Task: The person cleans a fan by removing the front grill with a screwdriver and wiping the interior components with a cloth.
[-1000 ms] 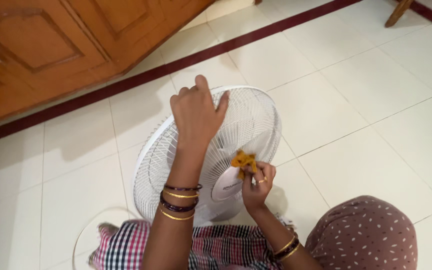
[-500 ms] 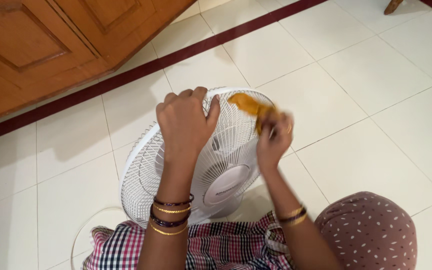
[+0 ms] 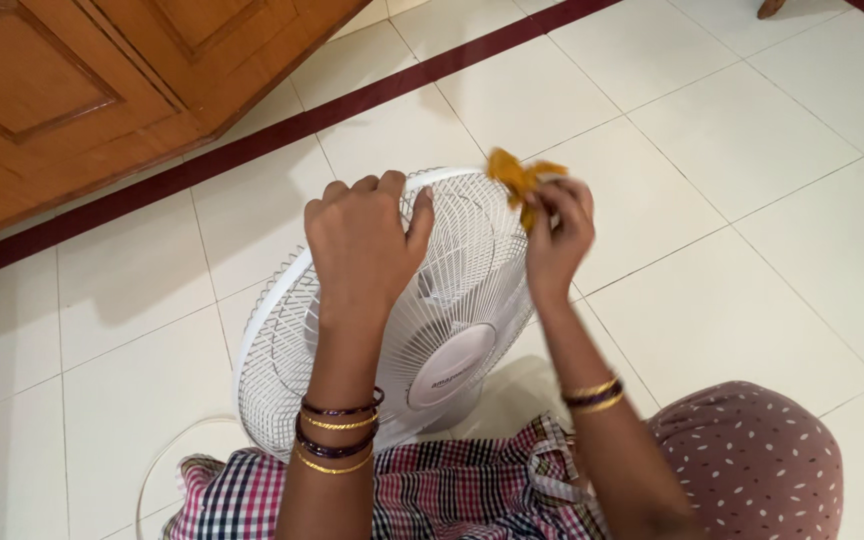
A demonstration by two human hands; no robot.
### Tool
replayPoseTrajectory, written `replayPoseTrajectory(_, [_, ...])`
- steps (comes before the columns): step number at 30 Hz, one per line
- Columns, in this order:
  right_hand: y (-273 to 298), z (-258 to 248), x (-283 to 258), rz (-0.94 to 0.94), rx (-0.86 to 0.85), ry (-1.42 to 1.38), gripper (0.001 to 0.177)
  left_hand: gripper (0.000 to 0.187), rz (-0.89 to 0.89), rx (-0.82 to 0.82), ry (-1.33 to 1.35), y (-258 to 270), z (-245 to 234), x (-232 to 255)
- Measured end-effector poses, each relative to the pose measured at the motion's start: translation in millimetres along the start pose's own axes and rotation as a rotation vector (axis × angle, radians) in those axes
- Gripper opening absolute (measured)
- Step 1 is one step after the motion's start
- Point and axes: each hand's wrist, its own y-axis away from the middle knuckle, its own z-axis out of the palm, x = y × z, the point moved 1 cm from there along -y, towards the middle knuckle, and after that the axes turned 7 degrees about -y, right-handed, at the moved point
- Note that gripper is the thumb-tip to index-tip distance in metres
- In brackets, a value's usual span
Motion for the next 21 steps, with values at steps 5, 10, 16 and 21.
replayPoseTrajectory(5, [-17.4,-3.3,-0.4,0.048,-0.168,-0.137,0.011,0.029,-0.020,0.065,0.019,4.5,-3.1,1.0])
replayPoseTrajectory(10, [129.8,-16.0,-6.2,-0.086,0.027,0.031,0.025,0.027,-0.014,0.085,0.069,2.9,-3.1,-11.0])
replayPoseTrajectory(16, [183.2,-28.5,-26.9,-0.194,-0.119,0.060,0.025,0.027,0.016,0.065,0.081,3.9,-3.8,-15.4])
replayPoseTrajectory(21, [55.9,-18.0,10.5,0.047,0.160,0.011,0.016,0.027,0.045,0.057,0.132,6.1,-5.1,-11.1])
